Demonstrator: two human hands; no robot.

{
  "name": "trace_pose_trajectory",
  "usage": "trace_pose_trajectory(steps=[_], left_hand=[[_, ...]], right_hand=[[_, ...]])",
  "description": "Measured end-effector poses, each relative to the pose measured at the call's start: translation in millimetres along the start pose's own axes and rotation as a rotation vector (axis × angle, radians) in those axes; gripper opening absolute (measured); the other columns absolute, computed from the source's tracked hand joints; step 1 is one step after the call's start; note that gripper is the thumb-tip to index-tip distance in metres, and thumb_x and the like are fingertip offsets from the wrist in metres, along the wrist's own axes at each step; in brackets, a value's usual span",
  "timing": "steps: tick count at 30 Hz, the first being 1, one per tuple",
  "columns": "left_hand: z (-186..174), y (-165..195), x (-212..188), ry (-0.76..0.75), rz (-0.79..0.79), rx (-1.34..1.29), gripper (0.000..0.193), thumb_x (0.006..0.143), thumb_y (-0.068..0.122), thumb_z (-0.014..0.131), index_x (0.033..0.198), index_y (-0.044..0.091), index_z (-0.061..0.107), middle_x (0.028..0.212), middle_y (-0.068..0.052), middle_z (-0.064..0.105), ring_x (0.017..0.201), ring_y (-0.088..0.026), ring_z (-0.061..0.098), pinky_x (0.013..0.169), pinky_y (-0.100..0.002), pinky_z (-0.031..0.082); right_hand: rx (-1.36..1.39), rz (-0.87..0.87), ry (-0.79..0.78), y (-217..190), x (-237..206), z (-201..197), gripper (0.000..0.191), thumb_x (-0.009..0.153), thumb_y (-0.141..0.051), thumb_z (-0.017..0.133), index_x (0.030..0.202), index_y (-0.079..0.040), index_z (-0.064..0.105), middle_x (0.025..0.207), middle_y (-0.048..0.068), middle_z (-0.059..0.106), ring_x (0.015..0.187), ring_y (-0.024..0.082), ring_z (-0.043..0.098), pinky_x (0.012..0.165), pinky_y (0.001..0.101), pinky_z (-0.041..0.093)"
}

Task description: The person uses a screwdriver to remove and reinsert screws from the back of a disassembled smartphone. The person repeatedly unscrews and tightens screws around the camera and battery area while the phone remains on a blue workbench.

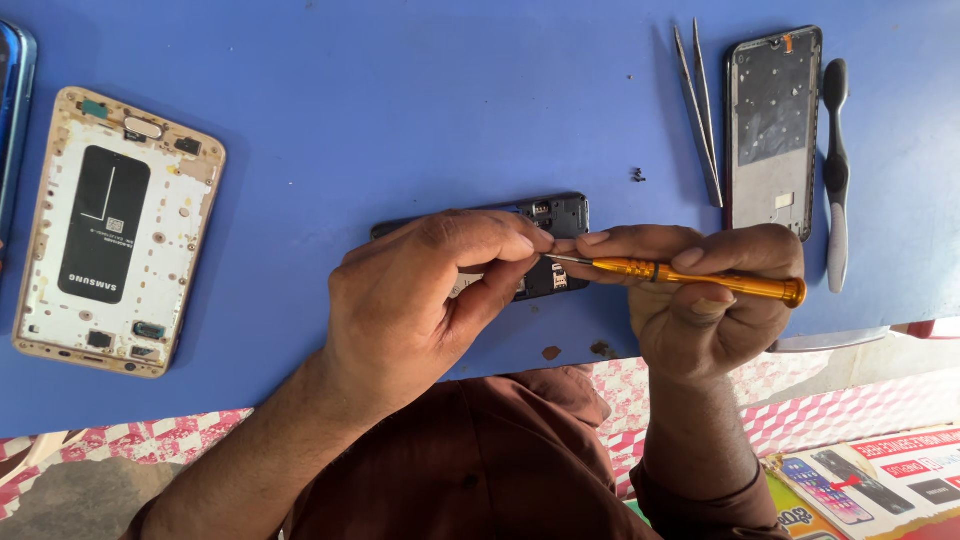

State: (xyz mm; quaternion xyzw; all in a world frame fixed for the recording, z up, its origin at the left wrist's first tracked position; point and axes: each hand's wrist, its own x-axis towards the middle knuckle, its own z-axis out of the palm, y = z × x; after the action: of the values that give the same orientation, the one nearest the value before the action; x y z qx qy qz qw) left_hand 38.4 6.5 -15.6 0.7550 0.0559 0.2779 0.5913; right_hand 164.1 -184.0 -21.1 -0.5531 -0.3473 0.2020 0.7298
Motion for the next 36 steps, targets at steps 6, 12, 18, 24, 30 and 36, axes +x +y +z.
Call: trace_pose_trajectory(steps=[6, 12, 18, 24, 30, 36], left_hand=[[-0.9, 0.8, 0.2, 0.005, 0.005, 0.024, 0.029, 0.101, -0.004, 0.079, 0.114, 0.005, 0.055, 0.11, -0.008, 0.074, 0.104, -0.017, 0.078, 0.086, -0.026, 0.063], [-0.8, 0.8, 1.4, 0.012, 0.011, 0.029, 0.03, 0.101, -0.005, 0.079, 0.114, 0.005, 0.055, 0.109, -0.008, 0.074, 0.103, -0.016, 0.078, 0.085, -0.025, 0.063], [-4.0, 4.2, -1.8, -0.009, 0.022, 0.08, 0.03, 0.101, -0.007, 0.079, 0.114, 0.005, 0.055, 0.108, -0.007, 0.074, 0.098, -0.016, 0.078, 0.078, -0.023, 0.063], [-5.8, 6.4, -1.6, -0.042, 0.05, 0.108, 0.032, 0.099, -0.008, 0.079, 0.114, 0.005, 0.054, 0.109, -0.01, 0.074, 0.095, -0.017, 0.077, 0.071, -0.021, 0.064], [-3.3, 4.8, -0.4, -0.001, 0.138, 0.114, 0.041, 0.098, -0.011, 0.078, 0.121, 0.002, 0.046, 0.109, -0.015, 0.072, 0.104, -0.024, 0.078, 0.084, -0.029, 0.063], [-0.7, 1.8, -4.9, 0.05, 0.113, 0.116, 0.046, 0.098, -0.008, 0.082, 0.123, 0.003, 0.045, 0.111, -0.014, 0.073, 0.108, -0.023, 0.078, 0.088, -0.03, 0.063]], right_hand=[[-0.028, 0.003, -0.015, -2.7, 3.0, 2.1, 0.031, 0.115, -0.029, 0.049, 0.118, -0.001, 0.035, 0.107, 0.04, 0.066, 0.097, 0.046, 0.075, 0.083, 0.0555, 0.069], [-0.081, -0.009, -0.031, -6.9, 8.2, 7.0, 0.034, 0.113, -0.029, 0.051, 0.115, 0.0, 0.034, 0.11, 0.04, 0.064, 0.097, 0.046, 0.074, 0.082, 0.0553, 0.069], [-0.183, -0.105, -0.017, -1.7, 11.8, 8.7, 0.034, 0.11, -0.03, 0.052, 0.11, 0.001, 0.036, 0.1, 0.032, 0.066, 0.092, 0.039, 0.077, 0.074, 0.0497, 0.072], [-0.219, -0.134, -0.016, -3.1, 10.8, 10.4, 0.036, 0.109, -0.033, 0.055, 0.11, -0.002, 0.038, 0.099, 0.024, 0.065, 0.086, 0.03, 0.076, 0.072, 0.0445, 0.073], [-0.215, -0.088, 0.04, -6.2, 10.0, 10.2, 0.037, 0.105, -0.035, 0.061, 0.107, -0.002, 0.045, 0.099, 0.022, 0.066, 0.083, 0.026, 0.074, 0.067, 0.0375, 0.071], [-0.128, -0.075, 0.043, -3.0, 7.0, 9.6, 0.037, 0.103, -0.035, 0.064, 0.106, -0.002, 0.047, 0.1, 0.022, 0.067, 0.086, 0.027, 0.077, 0.067, 0.0373, 0.072]])
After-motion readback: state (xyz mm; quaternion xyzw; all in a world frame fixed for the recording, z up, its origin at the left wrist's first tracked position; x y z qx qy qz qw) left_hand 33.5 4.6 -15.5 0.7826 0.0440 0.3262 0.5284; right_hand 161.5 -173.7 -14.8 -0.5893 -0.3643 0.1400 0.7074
